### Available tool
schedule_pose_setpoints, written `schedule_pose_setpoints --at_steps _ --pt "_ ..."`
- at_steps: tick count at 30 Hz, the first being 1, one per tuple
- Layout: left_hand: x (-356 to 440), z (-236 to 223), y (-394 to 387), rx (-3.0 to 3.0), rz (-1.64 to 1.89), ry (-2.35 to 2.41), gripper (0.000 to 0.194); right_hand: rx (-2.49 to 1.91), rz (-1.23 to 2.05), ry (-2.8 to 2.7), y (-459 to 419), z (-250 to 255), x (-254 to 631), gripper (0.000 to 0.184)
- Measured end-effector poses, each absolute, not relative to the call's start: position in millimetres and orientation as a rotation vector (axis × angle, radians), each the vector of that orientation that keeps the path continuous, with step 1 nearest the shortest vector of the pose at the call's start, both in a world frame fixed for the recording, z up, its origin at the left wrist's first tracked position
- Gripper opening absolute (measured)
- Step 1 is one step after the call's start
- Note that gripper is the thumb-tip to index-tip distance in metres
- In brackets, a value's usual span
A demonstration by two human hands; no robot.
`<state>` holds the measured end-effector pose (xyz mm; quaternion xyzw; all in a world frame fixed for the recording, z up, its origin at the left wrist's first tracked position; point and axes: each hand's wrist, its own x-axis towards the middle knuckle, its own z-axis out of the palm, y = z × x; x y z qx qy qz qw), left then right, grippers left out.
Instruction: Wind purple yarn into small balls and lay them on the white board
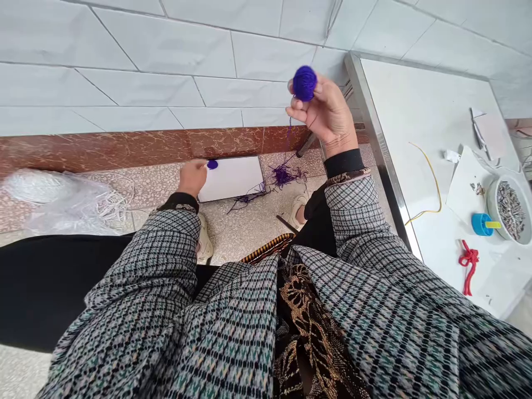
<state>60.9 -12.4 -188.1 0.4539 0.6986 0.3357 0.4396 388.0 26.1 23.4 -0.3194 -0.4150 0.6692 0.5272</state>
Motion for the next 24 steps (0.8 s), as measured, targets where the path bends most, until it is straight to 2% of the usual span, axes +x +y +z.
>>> schedule_pose_setpoints --at_steps 3,6,10,15,20,24 --pt "100 -158 17 1.176 0.989 1.615 0.017 -0.907 1.703 -0.946 26 21 377 0.046" --pt "139 -120 36 1.213 1.174 1.169 0.008 -0.932 1.761 -0.934 28 15 372 0.041" --pt "172 -84 43 1.18 1.164 0.824 0.011 -0.897 1.818 -0.97 33 4 375 0.039" --pt "191 -66 43 1.101 1.137 0.696 0.022 -0.923 1.832 -0.973 32 5 374 0.037" --pt "191 -56 35 1.153 1.117 0.684 0.033 -1.067 1.812 -0.769 13 40 364 0.034" --pt "172 -73 26 1.224 0.986 0.689 0.032 -0.828 1.876 -0.619 -8 75 366 0.039"
